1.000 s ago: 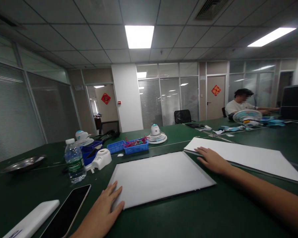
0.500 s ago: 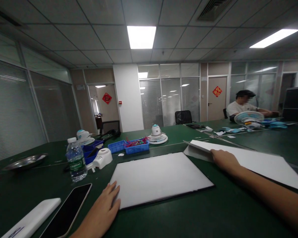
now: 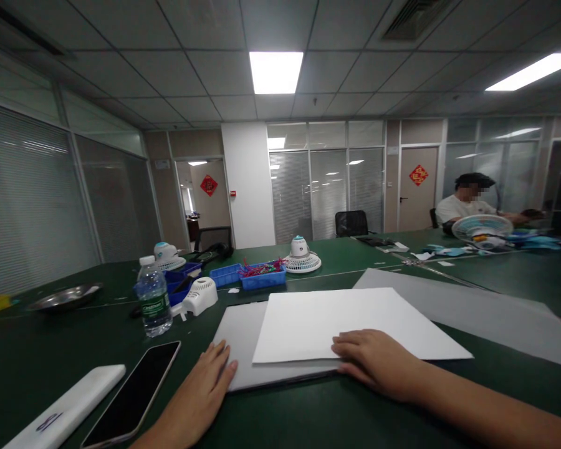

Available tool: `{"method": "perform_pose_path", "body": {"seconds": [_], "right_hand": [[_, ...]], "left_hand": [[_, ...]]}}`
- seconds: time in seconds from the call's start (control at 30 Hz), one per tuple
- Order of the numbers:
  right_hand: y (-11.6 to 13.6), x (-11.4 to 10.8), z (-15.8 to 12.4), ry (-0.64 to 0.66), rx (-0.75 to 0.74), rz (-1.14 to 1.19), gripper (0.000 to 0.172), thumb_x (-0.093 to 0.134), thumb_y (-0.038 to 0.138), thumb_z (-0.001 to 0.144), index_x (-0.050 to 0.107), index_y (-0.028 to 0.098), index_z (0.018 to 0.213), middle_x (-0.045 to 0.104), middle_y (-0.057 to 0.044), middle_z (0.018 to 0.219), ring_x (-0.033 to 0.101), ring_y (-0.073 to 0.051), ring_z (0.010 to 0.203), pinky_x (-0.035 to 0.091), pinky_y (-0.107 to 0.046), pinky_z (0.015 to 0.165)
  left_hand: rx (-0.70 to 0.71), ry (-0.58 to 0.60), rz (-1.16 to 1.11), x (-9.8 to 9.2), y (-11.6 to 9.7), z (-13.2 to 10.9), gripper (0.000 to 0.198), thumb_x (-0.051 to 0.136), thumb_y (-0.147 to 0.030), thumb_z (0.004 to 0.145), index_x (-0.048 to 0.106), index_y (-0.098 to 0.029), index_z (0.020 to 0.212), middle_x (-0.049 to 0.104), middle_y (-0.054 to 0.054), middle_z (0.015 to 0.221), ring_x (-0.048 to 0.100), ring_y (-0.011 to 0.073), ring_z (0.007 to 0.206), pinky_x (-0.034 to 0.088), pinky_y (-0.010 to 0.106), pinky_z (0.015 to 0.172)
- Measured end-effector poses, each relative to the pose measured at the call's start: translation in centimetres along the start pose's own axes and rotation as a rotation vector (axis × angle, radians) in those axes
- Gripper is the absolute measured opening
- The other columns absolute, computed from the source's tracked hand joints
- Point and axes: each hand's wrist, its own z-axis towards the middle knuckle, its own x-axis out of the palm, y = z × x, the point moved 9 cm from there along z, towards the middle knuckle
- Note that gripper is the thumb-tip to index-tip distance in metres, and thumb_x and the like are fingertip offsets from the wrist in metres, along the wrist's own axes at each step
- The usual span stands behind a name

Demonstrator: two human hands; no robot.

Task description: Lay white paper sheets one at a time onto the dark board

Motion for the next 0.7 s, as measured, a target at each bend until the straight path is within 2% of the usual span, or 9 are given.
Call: {"method": "perform_pose_path", "body": {"seconds": [0.1, 0.2, 0.27, 0.37, 0.43, 0.57, 0.7], "right_hand": [[0.8, -0.2, -0.2, 0.029, 0.009, 0.097, 0.057, 0.041, 0.058, 0.100, 0.055, 0.026, 0.144, 0.055, -0.009, 0.149, 0.051, -0.029, 0.136, 0.039, -0.046, 0.114], [-0.4, -1.1, -0.4, -0.004, 0.029, 0.106, 0.057, 0.040, 0.057, 0.101, 0.054, 0.026, 0.146, 0.052, -0.008, 0.152, 0.043, -0.028, 0.143, 0.031, -0.048, 0.120], [-2.1, -1.5, -0.4, -0.027, 0.075, 0.052, 0.059, 0.040, 0.059, 0.100, 0.057, 0.023, 0.143, 0.056, -0.010, 0.147, 0.045, -0.031, 0.141, 0.031, -0.052, 0.119], [-4.8, -1.4, -0.6, -0.018, 0.186, -0.018, 0.065, 0.037, 0.064, 0.099, 0.061, 0.020, 0.139, 0.061, -0.015, 0.141, 0.054, -0.035, 0.132, 0.038, -0.057, 0.112], [-5.6, -1.2, -0.8, -0.009, 0.218, -0.019, 0.066, 0.035, 0.066, 0.098, 0.064, 0.020, 0.136, 0.063, -0.016, 0.139, 0.058, -0.036, 0.127, 0.042, -0.058, 0.108], [-5.1, -1.0, -0.9, -0.006, 0.223, 0.033, 0.068, 0.037, 0.068, 0.097, 0.062, 0.021, 0.139, 0.061, -0.015, 0.141, 0.057, -0.036, 0.128, 0.040, -0.058, 0.109], [-2.9, -0.7, -1.0, 0.016, 0.204, 0.114, 0.067, 0.042, 0.068, 0.095, 0.054, 0.026, 0.146, 0.055, -0.011, 0.148, 0.052, -0.034, 0.134, 0.037, -0.055, 0.114]], "left_hand": [[-0.007, 0.013, -0.004, -0.1, -0.1, -0.1, 0.080, 0.028, -0.065, 0.095, 0.043, -0.010, 0.150, 0.032, 0.011, 0.162, 0.022, 0.0327, 0.152, 0.017, 0.054, 0.124], [-0.013, 0.044, 0.033, -0.3, -0.5, -0.3, 0.084, 0.034, -0.067, 0.092, 0.038, -0.009, 0.152, 0.028, 0.013, 0.163, 0.019, 0.0346, 0.152, 0.018, 0.055, 0.124], [-0.014, 0.063, 0.054, -0.4, -0.8, -0.4, 0.084, 0.037, -0.065, 0.092, 0.036, -0.007, 0.153, 0.026, 0.014, 0.164, 0.019, 0.0349, 0.152, 0.018, 0.055, 0.124], [-0.012, 0.056, 0.054, -0.7, -1.0, -0.5, 0.080, 0.039, -0.060, 0.092, 0.038, -0.007, 0.152, 0.028, 0.014, 0.163, 0.020, 0.0351, 0.152, 0.019, 0.055, 0.124], [-0.010, 0.044, 0.033, -0.8, -0.9, -0.6, 0.077, 0.037, -0.058, 0.093, 0.040, -0.008, 0.151, 0.029, 0.014, 0.163, 0.021, 0.0343, 0.152, 0.019, 0.055, 0.124], [-0.016, 0.058, -0.007, -0.7, -0.8, -0.9, 0.078, 0.027, -0.062, 0.096, 0.037, -0.010, 0.153, 0.028, 0.011, 0.163, 0.018, 0.0316, 0.153, 0.016, 0.054, 0.125], [-0.010, 0.072, 0.013, -0.8, -1.2, -1.1, 0.089, 0.036, -0.071, 0.091, 0.033, -0.009, 0.155, 0.024, 0.012, 0.164, 0.017, 0.0339, 0.153, 0.016, 0.055, 0.124]]}}
